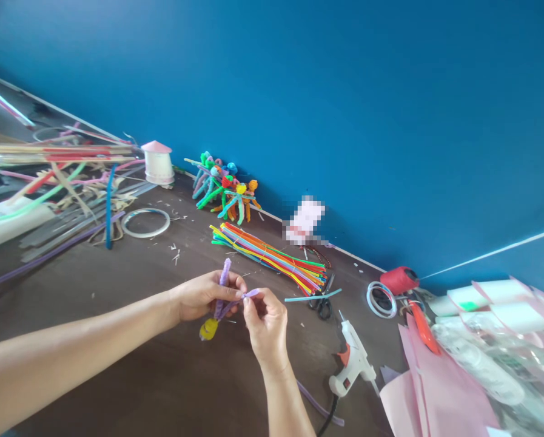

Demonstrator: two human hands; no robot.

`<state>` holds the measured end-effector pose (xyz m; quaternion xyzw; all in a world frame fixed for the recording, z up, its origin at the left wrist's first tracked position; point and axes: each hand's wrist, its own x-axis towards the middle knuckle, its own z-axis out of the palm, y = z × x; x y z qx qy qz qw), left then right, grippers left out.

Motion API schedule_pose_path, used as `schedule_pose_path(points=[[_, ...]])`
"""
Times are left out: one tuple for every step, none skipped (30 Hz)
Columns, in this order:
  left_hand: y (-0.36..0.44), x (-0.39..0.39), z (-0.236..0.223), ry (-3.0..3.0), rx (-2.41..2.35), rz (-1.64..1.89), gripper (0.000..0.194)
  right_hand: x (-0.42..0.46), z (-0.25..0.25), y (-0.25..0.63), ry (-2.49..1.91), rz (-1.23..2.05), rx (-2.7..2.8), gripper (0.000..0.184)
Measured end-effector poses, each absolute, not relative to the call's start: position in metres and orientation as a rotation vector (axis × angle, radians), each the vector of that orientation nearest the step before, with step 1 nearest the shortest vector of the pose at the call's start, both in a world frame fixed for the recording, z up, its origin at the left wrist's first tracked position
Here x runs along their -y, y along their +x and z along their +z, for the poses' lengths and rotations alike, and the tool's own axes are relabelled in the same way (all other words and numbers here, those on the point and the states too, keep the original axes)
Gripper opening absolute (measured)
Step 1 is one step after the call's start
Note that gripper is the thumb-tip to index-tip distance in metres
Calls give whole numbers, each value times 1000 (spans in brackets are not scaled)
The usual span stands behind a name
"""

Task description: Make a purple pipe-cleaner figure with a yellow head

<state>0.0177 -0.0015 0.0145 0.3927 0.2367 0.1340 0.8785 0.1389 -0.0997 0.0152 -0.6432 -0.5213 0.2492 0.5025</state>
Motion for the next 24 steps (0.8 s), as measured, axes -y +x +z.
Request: schedule_pose_path(points=[[18, 2, 15, 818, -489, 277, 19, 100, 15, 139, -1548, 606, 1258, 14], [18, 2, 15, 820, -486, 278, 19, 100, 15, 139, -1543, 609, 1256, 14], [18, 2, 14, 823, -485, 281, 19, 100, 15, 139, -1539, 613, 1254, 13], [18, 1, 14, 824, -483, 284, 18, 100, 15, 139, -1535, 618, 1251, 13], [17, 1, 14, 822, -481, 285, 18, 100, 15, 139, -1533, 624, 1249, 14], [17, 1, 13, 815, -481, 282, 17, 100, 15, 139, -1530, 631, 1246, 14], [17, 1, 13, 806, -479, 275, 17, 100, 16, 139, -1526, 638, 1243, 14], [17, 1, 12, 797, -477, 267, 16, 100, 16, 139, -1523, 645, 1240, 14], [17, 0, 11, 790, -474, 257, 16, 100, 16, 139, -1520, 653, 1235, 15], [17, 0, 11, 783, -472, 248, 16, 100, 16, 139, -1517, 660, 1231, 15], [17, 0, 10, 781, -470, 241, 15, 100, 16, 139, -1515, 666, 1228, 15], [17, 0, 10, 781, -470, 236, 15, 100, 16, 139, -1513, 671, 1228, 15], [17, 0, 9, 783, -470, 232, 15, 100, 16, 139, -1509, 676, 1229, 15], [17, -1, 9, 785, -471, 232, 15, 100, 16, 139, -1505, 681, 1230, 15], [17, -1, 9, 789, -471, 232, 16, 100, 16, 140, -1500, 685, 1232, 15], [17, -1, 9, 794, -472, 232, 16, 100, 16, 140, -1496, 690, 1233, 14], [17, -1, 9, 798, -472, 234, 16, 100, 15, 139, -1493, 695, 1231, 14], [17, -1, 9, 801, -471, 237, 16, 100, 15, 139, -1492, 699, 1229, 14], [17, -1, 9, 805, -469, 241, 16, 100, 15, 139, -1493, 701, 1226, 13], [17, -1, 9, 809, -467, 243, 16, 100, 15, 139, -1495, 702, 1224, 13], [17, -1, 10, 811, -465, 242, 17, 100, 15, 139, -1495, 702, 1224, 13], [17, 0, 10, 809, -464, 240, 17, 100, 15, 140, -1493, 703, 1226, 13], [17, 0, 10, 806, -463, 237, 17, 101, 15, 140, -1492, 703, 1230, 13], [17, 0, 10, 800, -462, 231, 17, 101, 15, 140, -1489, 704, 1233, 13]])
